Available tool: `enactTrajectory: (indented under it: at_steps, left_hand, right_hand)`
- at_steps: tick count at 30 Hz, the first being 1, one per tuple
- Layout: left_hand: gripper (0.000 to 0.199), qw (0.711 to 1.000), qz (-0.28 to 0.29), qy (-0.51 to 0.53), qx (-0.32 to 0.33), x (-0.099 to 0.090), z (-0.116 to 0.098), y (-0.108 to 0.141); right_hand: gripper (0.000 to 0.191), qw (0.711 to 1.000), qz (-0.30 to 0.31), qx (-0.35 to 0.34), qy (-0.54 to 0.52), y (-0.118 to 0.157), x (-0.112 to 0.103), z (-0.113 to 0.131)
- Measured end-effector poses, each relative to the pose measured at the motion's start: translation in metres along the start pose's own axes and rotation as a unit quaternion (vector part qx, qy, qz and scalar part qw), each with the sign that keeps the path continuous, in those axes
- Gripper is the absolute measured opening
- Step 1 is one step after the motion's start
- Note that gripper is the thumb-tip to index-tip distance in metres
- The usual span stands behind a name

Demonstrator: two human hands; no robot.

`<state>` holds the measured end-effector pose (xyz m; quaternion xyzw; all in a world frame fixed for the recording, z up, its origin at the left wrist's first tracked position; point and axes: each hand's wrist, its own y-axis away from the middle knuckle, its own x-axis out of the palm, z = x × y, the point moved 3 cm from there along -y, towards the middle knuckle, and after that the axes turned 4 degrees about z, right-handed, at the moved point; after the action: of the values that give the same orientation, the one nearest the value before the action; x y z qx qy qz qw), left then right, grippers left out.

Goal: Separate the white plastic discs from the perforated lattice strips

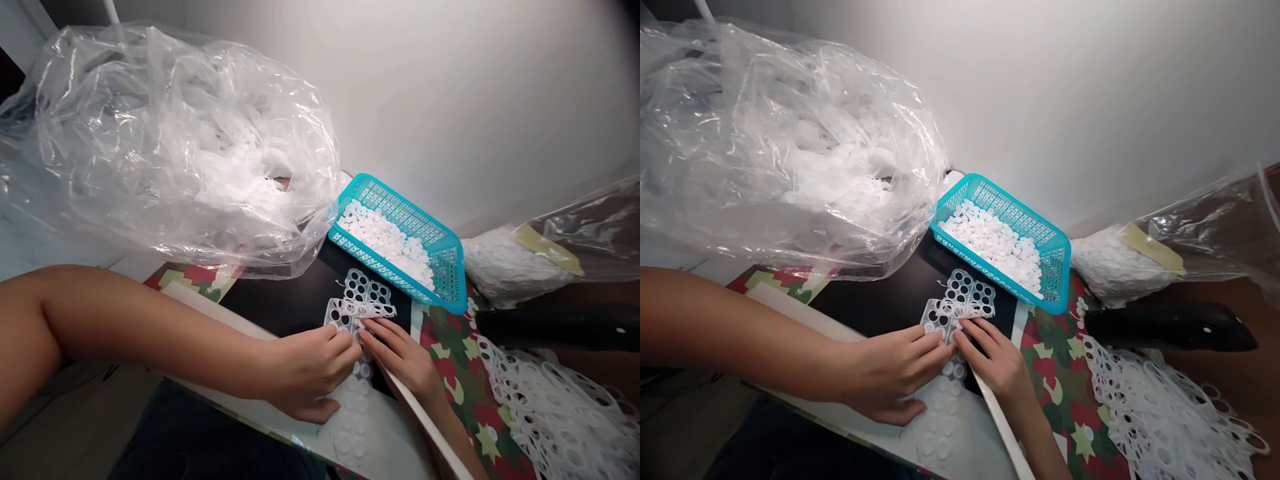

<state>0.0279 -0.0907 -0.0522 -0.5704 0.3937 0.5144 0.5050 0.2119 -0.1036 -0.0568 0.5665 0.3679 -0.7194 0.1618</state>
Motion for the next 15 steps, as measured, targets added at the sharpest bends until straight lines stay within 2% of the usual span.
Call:
enactTrajectory:
  at_steps: [4,9,13,15]
  left_hand:
    - [0.045,1.0,0.001,0.006,-0.005,0.0,0.0,-0.001]
    - [0.042,1.0,-0.005,0.02,-0.009,0.001,-0.001,-0.002]
    - [0.04,1.0,-0.006,0.028,-0.009,0.002,-0.001,-0.001]
    - [0.041,0.999,-0.006,0.031,-0.007,0.003,-0.001,0.0]
  right_hand:
    - [0.034,0.999,-0.026,0.035,0.004,-0.001,0.001,0.004]
    - [0.035,0.99,-0.079,0.114,-0.015,-0.001,-0.001,0.001]
    - [0.027,0.962,-0.166,0.208,0.061,0.005,-0.017,-0.009]
    - [0.022,0.946,-0.188,0.256,0.069,0.009,-0.025,-0.014]
